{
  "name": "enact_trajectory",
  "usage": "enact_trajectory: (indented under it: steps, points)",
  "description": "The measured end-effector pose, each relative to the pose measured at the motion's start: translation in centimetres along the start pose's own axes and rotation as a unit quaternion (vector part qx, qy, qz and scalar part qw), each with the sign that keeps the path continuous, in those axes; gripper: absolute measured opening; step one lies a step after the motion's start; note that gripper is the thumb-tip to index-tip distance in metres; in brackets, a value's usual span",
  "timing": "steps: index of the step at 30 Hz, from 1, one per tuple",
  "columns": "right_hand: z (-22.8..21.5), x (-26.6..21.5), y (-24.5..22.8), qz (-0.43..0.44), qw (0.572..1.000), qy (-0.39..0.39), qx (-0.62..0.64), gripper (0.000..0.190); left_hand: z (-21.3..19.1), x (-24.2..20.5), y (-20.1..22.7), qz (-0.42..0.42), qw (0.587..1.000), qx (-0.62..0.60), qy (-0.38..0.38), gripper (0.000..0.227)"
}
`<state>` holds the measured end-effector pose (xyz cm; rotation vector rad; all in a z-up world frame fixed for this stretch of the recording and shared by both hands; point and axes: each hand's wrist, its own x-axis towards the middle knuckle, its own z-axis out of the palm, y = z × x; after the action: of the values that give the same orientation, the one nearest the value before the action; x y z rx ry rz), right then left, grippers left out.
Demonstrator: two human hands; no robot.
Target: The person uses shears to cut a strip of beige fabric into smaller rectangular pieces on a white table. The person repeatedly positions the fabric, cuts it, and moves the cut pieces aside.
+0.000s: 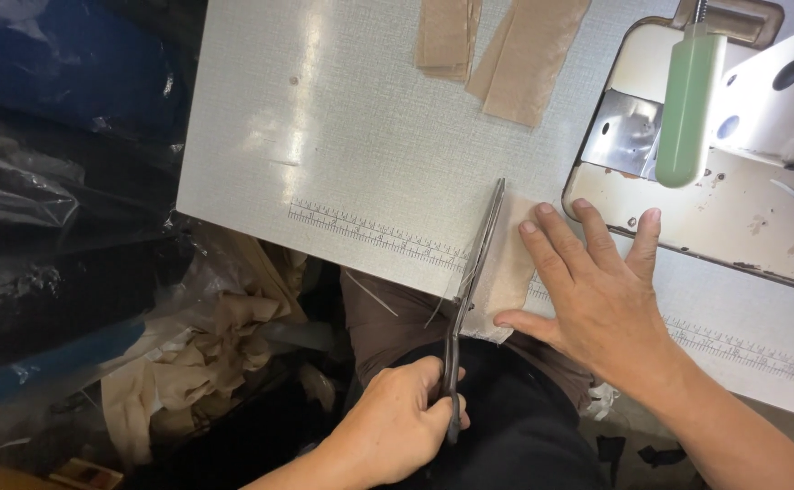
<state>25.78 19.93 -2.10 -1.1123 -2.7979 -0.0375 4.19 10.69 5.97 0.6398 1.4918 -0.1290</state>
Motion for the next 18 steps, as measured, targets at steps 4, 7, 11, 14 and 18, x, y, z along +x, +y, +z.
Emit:
enact_trajectory:
  steps: [4,7,11,14,18]
  points:
    - [0.1,-0.1,0.2,-0.007,1.0,-0.004,-0.005,0.104,-0.1,0.0,-0.1,0.013,0.999,-0.025,-0.015,0.025]
    - [0.0,0.4,1.0,0.004,0.998,-0.062,0.019,0.107,0.3,1.1,-1.8,0.011,0.99,-0.142,-0.004,0.034]
    - [-0.3,0.8,3.1,-0.014,0.998,-0.043,0.041,0.1,-0.1,1.2,-3.6,0.019,0.976,-0.216,0.013,0.035]
    - [-0.9,0.9,2.4,0.003,0.999,-0.027,0.026,0.098,-0.4,1.2,-6.3,0.085,0.969,-0.232,-0.001,0.046]
    - [-0.5,1.6,-2.5,-0.041,0.997,-0.004,-0.067,0.076,0.1,0.7,-10.8,0.329,0.893,-0.298,-0.073,0.066]
